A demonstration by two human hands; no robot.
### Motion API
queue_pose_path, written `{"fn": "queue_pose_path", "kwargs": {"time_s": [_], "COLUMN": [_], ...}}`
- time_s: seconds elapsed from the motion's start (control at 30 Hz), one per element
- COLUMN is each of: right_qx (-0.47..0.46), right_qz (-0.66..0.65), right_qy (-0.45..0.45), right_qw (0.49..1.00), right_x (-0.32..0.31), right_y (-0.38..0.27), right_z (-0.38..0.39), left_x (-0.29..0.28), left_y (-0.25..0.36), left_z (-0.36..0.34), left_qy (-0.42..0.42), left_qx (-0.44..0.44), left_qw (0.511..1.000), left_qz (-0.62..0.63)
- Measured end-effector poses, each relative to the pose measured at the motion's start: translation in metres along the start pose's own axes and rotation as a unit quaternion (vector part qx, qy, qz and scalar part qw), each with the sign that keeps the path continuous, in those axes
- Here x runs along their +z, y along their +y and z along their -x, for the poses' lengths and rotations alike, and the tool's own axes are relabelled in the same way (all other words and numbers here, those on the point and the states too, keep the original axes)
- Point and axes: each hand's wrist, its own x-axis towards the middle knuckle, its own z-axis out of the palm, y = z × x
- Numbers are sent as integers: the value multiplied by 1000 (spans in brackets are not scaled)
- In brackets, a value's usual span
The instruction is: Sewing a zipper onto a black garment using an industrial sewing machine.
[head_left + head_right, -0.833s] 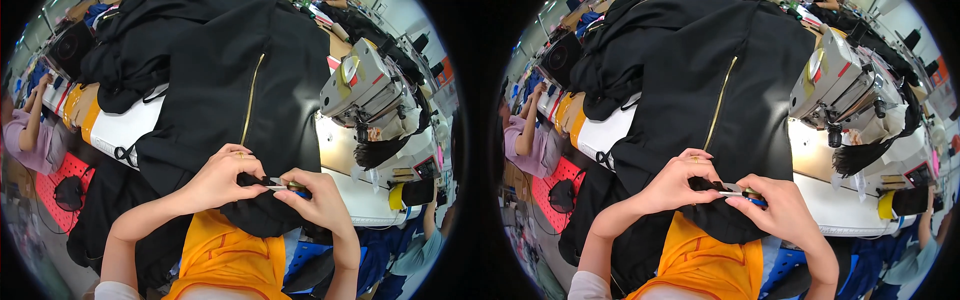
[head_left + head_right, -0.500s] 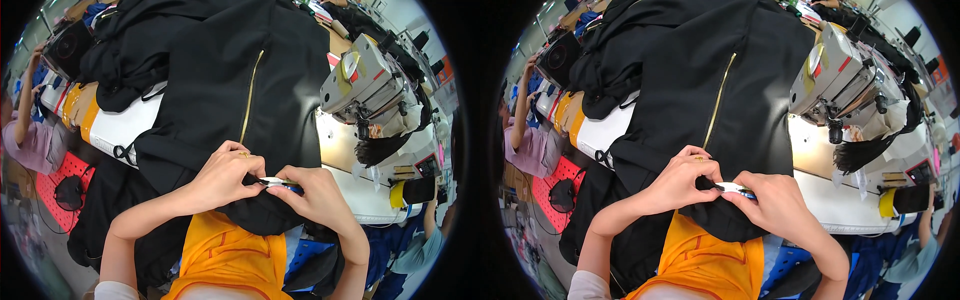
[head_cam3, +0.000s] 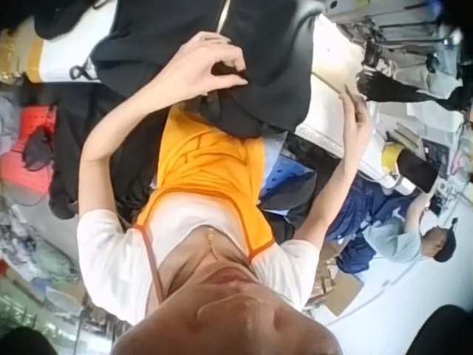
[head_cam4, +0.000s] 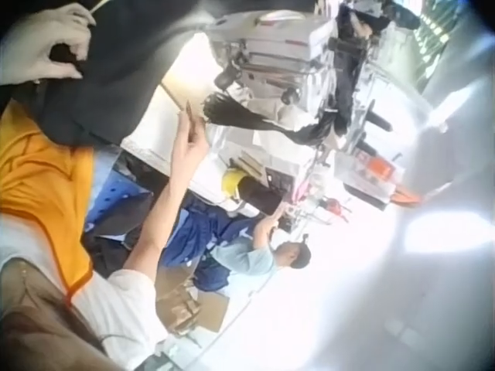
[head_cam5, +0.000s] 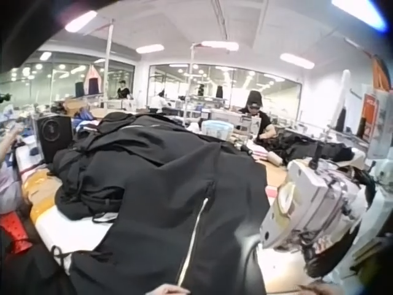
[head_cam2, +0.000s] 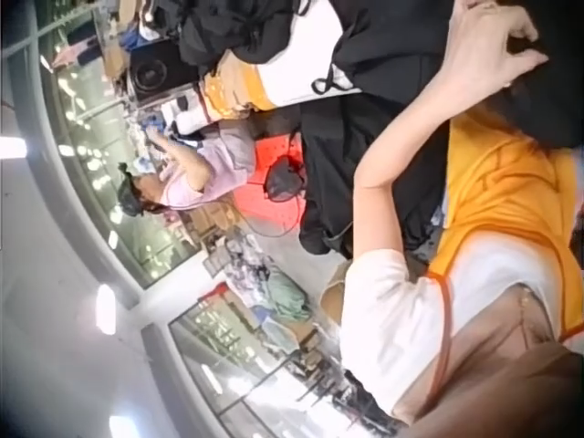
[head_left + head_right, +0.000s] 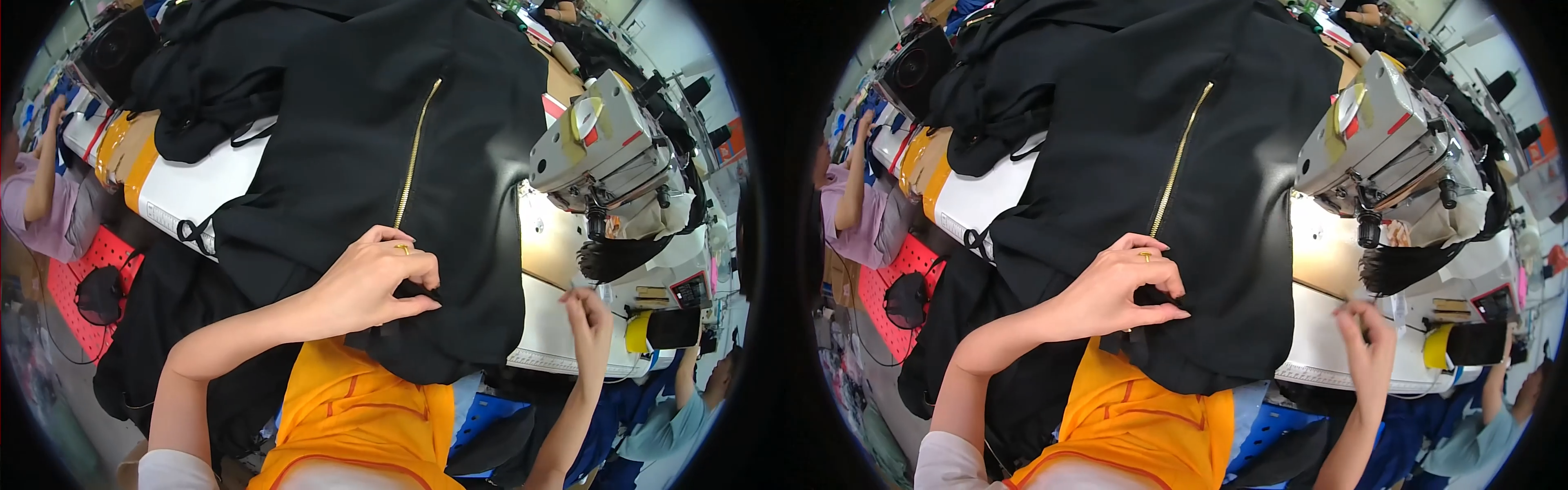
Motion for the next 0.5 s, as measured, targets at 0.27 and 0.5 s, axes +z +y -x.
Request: {"fn": "queue_pose_path", "kwargs": {"time_s": [0.27,0.5], "right_qx": [-177,-166], "right_qz": [-7,-11], "right_qy": [-230,-207], "right_qw": [957,964], "right_x": [68,68], "right_y": [-78,-72], "right_z": [4,4], "left_x": [1,3], "left_y": [2,1], "left_z": [1,3], "left_qy": [23,24], "left_qx": [-6,7], "left_qw": [1000,999], "left_qz": [-20,-33]}}
